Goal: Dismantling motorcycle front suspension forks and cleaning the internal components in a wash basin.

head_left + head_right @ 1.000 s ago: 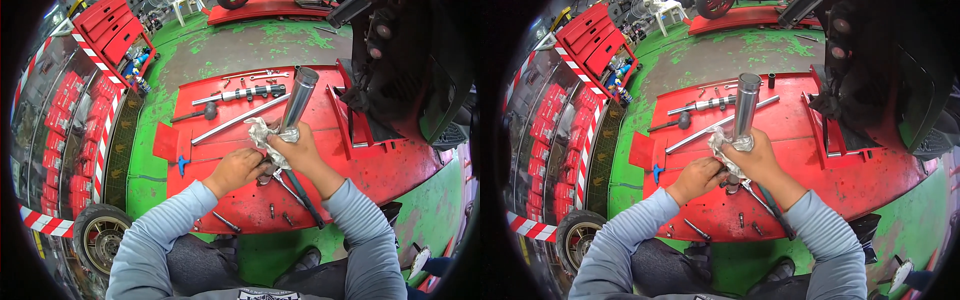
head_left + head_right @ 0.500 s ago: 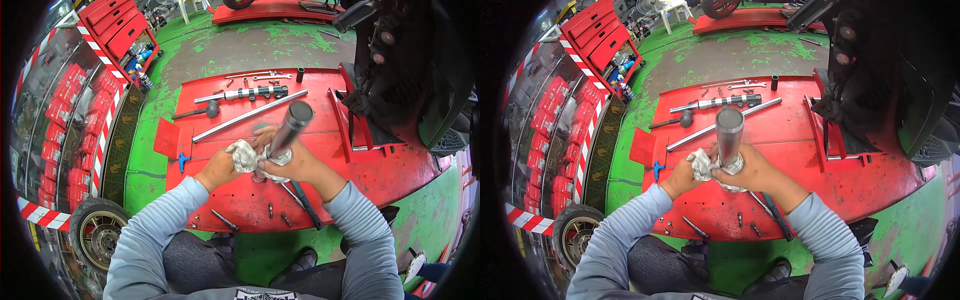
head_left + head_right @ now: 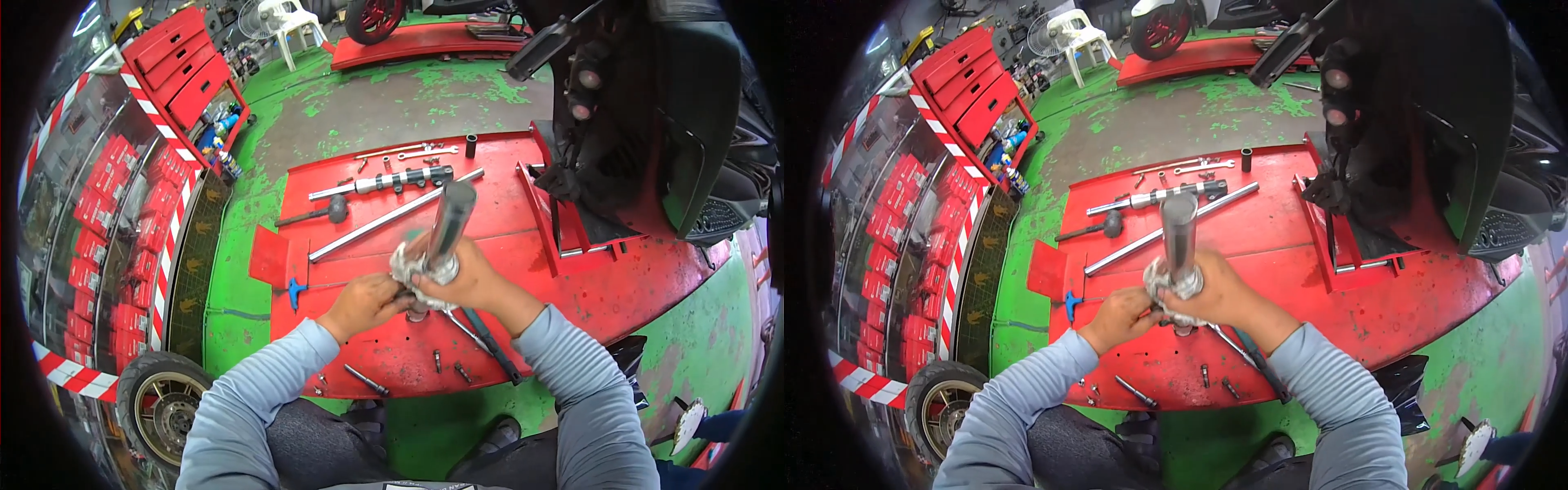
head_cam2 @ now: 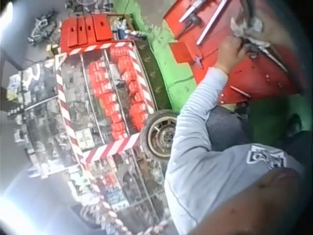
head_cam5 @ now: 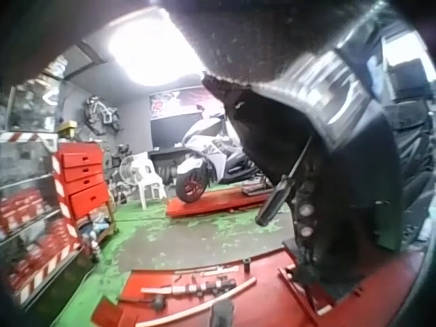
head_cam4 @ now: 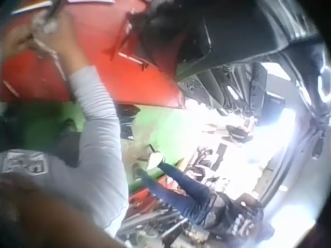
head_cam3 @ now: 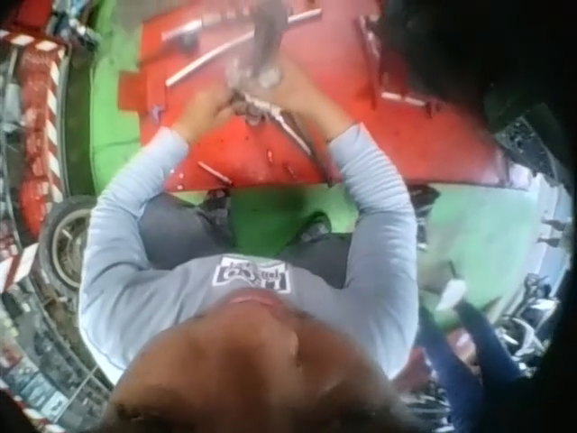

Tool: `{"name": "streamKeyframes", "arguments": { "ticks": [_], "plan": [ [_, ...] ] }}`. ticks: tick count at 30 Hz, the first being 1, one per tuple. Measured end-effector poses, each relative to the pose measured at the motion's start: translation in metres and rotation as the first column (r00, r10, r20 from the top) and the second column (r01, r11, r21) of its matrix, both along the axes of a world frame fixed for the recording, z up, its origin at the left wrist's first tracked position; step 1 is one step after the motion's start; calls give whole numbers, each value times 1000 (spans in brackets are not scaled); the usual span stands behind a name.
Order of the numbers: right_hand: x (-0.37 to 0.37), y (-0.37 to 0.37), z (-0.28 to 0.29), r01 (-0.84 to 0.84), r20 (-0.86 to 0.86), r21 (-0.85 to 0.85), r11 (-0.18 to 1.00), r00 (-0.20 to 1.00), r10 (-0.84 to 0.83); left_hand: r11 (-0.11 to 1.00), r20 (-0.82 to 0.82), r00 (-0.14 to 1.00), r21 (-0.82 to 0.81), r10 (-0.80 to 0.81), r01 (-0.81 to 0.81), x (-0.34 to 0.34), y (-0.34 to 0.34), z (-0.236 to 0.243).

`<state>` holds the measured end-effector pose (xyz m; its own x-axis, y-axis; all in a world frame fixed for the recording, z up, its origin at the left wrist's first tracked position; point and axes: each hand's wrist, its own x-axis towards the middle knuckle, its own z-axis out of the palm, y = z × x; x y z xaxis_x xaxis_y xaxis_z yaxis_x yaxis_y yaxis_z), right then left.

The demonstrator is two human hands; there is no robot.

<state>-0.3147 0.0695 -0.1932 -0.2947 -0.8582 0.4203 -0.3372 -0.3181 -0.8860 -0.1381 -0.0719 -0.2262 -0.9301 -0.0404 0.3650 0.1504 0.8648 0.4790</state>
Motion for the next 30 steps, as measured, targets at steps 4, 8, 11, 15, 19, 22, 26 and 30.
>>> {"name": "streamKeyframes", "arguments": {
  "ticks": [4, 8, 11, 15, 19, 22, 26, 30],
  "plan": [
    [5, 1, -8, -160, 48, -71, 984, 985, 164, 997, -60, 996, -44, -64, 61, 7, -4, -6],
    [9, 2, -1, -217, -114, -85, 972, 972, 207, 995, -69, 994, -56, -83, 79, 13, -10, -12],
    [12, 5, 5, -236, -84, -17, 972, 969, 234, 994, -86, 992, -69, -95, 89, 13, -13, -16],
    [15, 8, 21, -227, 1, -45, 973, 974, 227, 992, -69, 994, -99, -84, 77, 13, -14, -14],
    [22, 12, 48, -63, -64, -80, 995, 996, 58, 989, -73, 994, -133, -77, 67, 12, -13, -12],
    [28, 14, 83, 31, -33, -64, 997, 999, -33, 980, -148, 983, -179, -112, 85, 13, -16, -16],
    [38, 12, 107, 155, 76, -116, 981, 986, -147, 989, -139, 983, -94, -124, 111, 9, -15, -15],
    [35, 0, 100, 131, 205, -169, 977, 974, -95, 997, -149, 986, 18, -74, 77, 7, -19, -12]
  ]
}}
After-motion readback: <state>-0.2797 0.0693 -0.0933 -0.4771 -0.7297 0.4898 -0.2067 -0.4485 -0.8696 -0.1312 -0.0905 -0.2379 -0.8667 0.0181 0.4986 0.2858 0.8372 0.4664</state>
